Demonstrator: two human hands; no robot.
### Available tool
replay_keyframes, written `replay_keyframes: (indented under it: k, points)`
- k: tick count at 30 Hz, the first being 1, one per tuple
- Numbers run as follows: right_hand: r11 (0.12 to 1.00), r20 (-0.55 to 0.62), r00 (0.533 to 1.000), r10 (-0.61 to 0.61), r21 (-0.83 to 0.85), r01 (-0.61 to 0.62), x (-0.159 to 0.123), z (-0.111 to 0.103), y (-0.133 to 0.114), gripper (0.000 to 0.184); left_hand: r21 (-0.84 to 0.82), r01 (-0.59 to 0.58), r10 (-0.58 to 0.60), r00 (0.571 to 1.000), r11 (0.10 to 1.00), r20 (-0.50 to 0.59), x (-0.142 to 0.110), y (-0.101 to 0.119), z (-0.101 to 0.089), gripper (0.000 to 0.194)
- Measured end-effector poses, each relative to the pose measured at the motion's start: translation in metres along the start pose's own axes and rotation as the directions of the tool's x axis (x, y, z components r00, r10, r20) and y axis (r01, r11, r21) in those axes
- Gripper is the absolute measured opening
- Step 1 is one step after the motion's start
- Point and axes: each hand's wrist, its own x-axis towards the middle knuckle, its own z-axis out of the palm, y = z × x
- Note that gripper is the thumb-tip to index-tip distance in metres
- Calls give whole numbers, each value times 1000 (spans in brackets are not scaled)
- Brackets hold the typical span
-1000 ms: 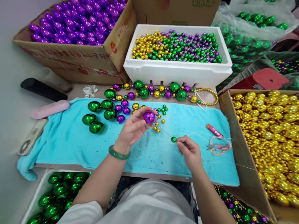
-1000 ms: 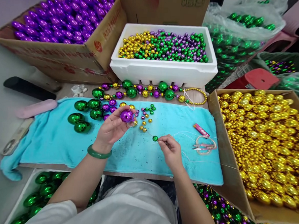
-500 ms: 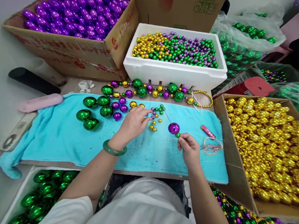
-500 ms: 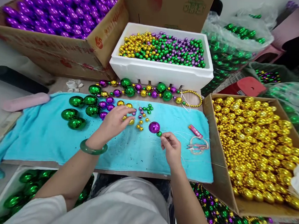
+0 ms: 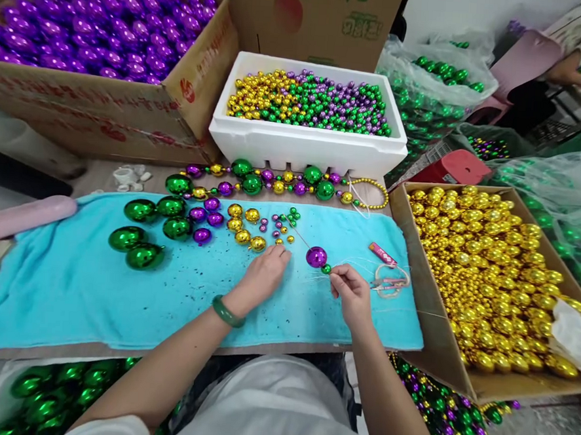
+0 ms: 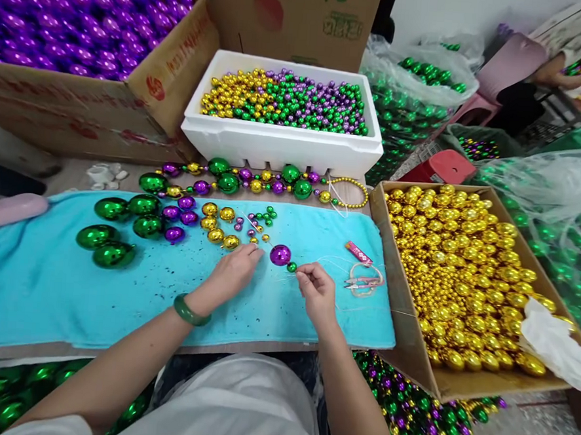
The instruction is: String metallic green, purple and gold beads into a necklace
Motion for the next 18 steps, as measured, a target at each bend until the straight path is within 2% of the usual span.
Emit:
replay_keyframes:
  k: [1, 2, 3, 4, 5, 6, 7, 8, 9, 12, 18]
  points:
    - [1000, 0, 1000, -6, -6, 6, 0, -1, 0, 16, -166, 44, -54, 997, 985, -53, 1, -2, -2, 25]
    - [1000, 0, 1000, -14, -12, 14, -1, -1, 1, 16, -368, 92, -136, 986, 925, -95, 2, -4, -5, 22]
    - [1000, 2, 1000, -22, -20, 22, -2, -2, 1, 16, -582, 132, -235, 966, 803, -105, 4, -6, -9, 20]
    - [999, 7, 1000, -28, -29, 28, -3, -3, 1, 15, -772, 153, -329, 941, 617, -77, 5, -8, -14, 19]
    - [999, 16, 999, -32, -38, 32, -4, -3, 2, 14, -907, 151, -398, 917, 393, -20, 6, -10, -20, 19]
    - [998, 27, 999, -33, -46, 34, -5, -3, 2, 13, -976, 133, -434, 899, 171, 46, 7, -11, -26, 20]
    - [998, 39, 999, -33, -53, 35, -6, -3, 2, 13, -994, 106, -445, 890, -14, 101, 8, -12, -33, 19]
    - [998, 49, 998, -30, -59, 33, -7, -3, 2, 13, -986, 80, -441, 887, -147, 138, 8, -13, -39, 19]
    - [997, 56, 998, -28, -64, 31, -8, -3, 2, 12, -971, 58, -438, 885, -231, 157, 8, -13, -45, 19]
    - [996, 62, 998, -19, -81, 24, -9, 0, 1, 12, -940, 23, -433, 884, -341, 178, 7, -14, -54, 18]
    - [995, 75, 997, -10, -99, 17, -9, 2, 1, 12, -897, -9, -451, 867, -442, 214, 5, -15, -55, 16]
